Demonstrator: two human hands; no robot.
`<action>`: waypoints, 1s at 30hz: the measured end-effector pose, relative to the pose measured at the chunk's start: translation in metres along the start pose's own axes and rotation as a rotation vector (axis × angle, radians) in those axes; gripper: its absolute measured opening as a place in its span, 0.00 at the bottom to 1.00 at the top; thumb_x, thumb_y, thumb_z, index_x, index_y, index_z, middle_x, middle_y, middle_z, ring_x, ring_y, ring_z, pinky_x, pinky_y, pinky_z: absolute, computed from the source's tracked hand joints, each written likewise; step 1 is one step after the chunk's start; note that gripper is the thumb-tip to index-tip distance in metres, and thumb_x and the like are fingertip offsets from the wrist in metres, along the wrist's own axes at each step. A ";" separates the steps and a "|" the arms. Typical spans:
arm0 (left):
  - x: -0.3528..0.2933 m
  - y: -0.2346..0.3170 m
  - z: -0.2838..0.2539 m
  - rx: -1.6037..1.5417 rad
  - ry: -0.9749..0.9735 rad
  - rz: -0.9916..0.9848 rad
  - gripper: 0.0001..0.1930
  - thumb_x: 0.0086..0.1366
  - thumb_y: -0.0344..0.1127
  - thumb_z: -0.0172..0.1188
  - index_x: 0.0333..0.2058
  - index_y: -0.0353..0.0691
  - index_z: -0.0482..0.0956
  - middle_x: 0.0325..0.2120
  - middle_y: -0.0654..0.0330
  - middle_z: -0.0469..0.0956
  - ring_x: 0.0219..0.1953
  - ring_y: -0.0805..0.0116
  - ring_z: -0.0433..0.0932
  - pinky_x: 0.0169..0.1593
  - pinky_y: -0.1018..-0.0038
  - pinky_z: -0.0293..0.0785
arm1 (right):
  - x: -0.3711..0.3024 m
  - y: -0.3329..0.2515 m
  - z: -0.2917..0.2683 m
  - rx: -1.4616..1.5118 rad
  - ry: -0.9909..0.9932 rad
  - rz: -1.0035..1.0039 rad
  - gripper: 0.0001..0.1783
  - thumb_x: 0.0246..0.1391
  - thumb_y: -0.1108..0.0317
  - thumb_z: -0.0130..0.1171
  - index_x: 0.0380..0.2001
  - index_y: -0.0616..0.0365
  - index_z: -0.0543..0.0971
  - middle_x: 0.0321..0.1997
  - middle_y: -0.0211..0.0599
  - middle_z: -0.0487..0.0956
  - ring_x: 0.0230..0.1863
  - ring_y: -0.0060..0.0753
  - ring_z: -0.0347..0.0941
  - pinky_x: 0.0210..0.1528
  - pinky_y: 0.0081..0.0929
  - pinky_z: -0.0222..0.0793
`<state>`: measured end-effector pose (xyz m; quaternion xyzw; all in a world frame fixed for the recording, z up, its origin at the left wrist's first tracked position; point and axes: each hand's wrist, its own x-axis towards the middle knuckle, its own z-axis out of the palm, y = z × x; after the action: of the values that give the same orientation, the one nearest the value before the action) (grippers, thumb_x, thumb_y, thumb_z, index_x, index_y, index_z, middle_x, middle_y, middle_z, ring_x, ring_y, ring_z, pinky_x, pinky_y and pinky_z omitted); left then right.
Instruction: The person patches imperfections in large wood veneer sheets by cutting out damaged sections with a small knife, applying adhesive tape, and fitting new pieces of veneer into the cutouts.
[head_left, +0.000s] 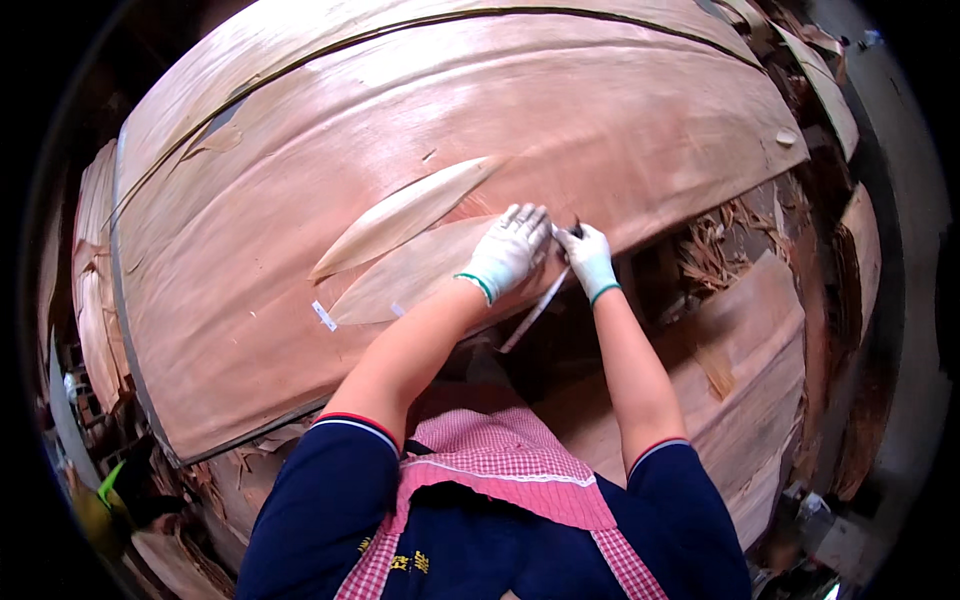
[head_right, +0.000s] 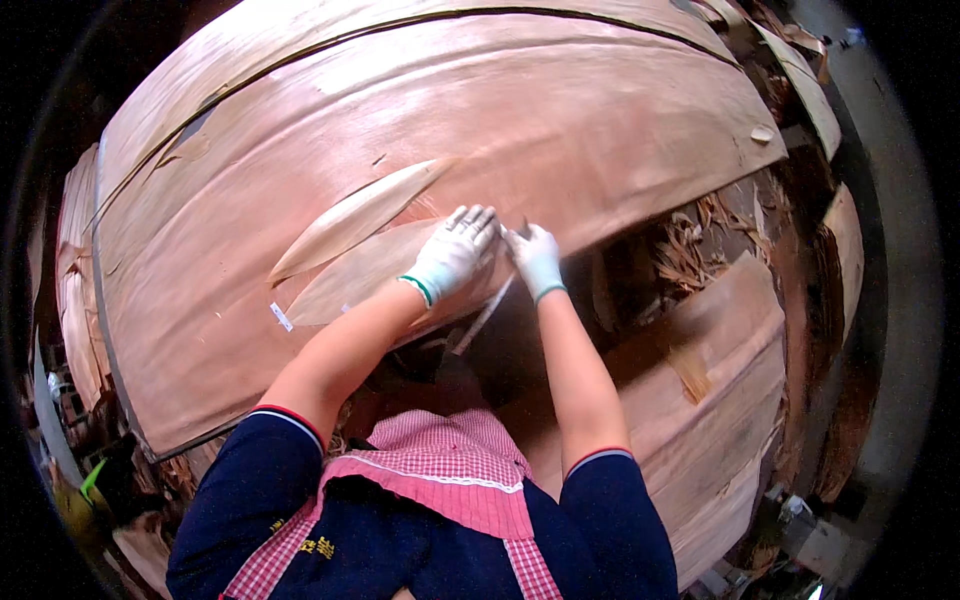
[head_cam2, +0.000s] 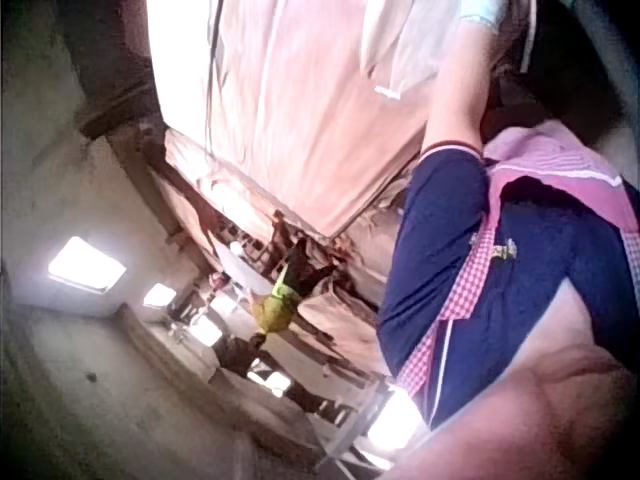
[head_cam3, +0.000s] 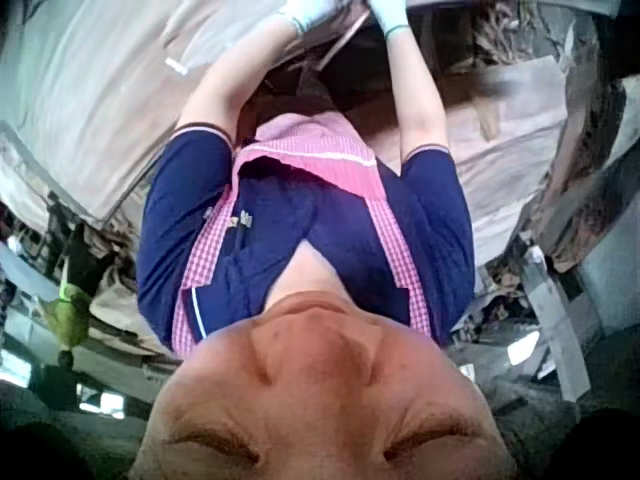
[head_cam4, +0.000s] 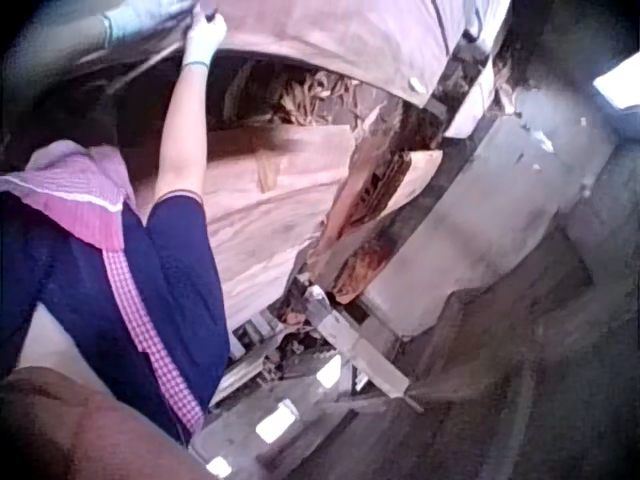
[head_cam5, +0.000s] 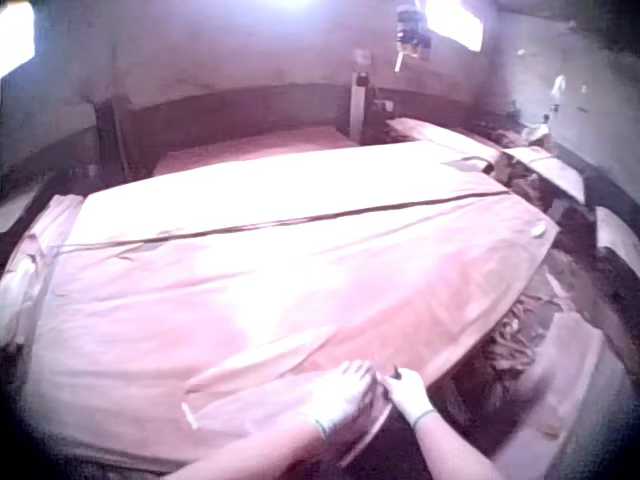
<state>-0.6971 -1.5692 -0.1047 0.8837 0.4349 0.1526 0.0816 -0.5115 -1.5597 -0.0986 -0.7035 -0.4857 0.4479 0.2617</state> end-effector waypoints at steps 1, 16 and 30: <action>0.001 0.003 0.000 -0.001 -0.033 0.021 0.30 0.66 0.45 0.48 0.62 0.34 0.62 0.66 0.50 0.59 0.68 0.56 0.55 0.71 0.62 0.44 | -0.009 0.008 -0.001 0.147 0.023 -0.024 0.14 0.55 0.65 0.64 0.32 0.68 0.78 0.27 0.32 0.79 0.26 0.26 0.71 0.30 0.27 0.68; -0.101 0.037 -0.117 -1.706 0.073 -0.626 0.15 0.66 0.37 0.60 0.48 0.36 0.75 0.38 0.63 0.77 0.43 0.76 0.74 0.51 0.77 0.71 | -0.160 -0.100 0.026 -0.068 -0.163 -0.459 0.06 0.60 0.73 0.55 0.41 0.60 0.73 0.28 0.30 0.74 0.27 0.17 0.68 0.28 0.18 0.66; -0.244 -0.144 -0.137 -0.180 0.622 -0.848 0.06 0.56 0.30 0.63 0.34 0.42 0.79 0.35 0.57 0.78 0.44 0.59 0.76 0.50 0.63 0.70 | -0.169 -0.091 0.240 0.194 -0.519 0.013 0.08 0.59 0.70 0.58 0.30 0.65 0.75 0.23 0.31 0.77 0.21 0.21 0.71 0.27 0.23 0.69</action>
<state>-0.9915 -1.6741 -0.0642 0.5329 0.7427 0.3976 0.0790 -0.7865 -1.6951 -0.0731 -0.5400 -0.4866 0.6595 0.1917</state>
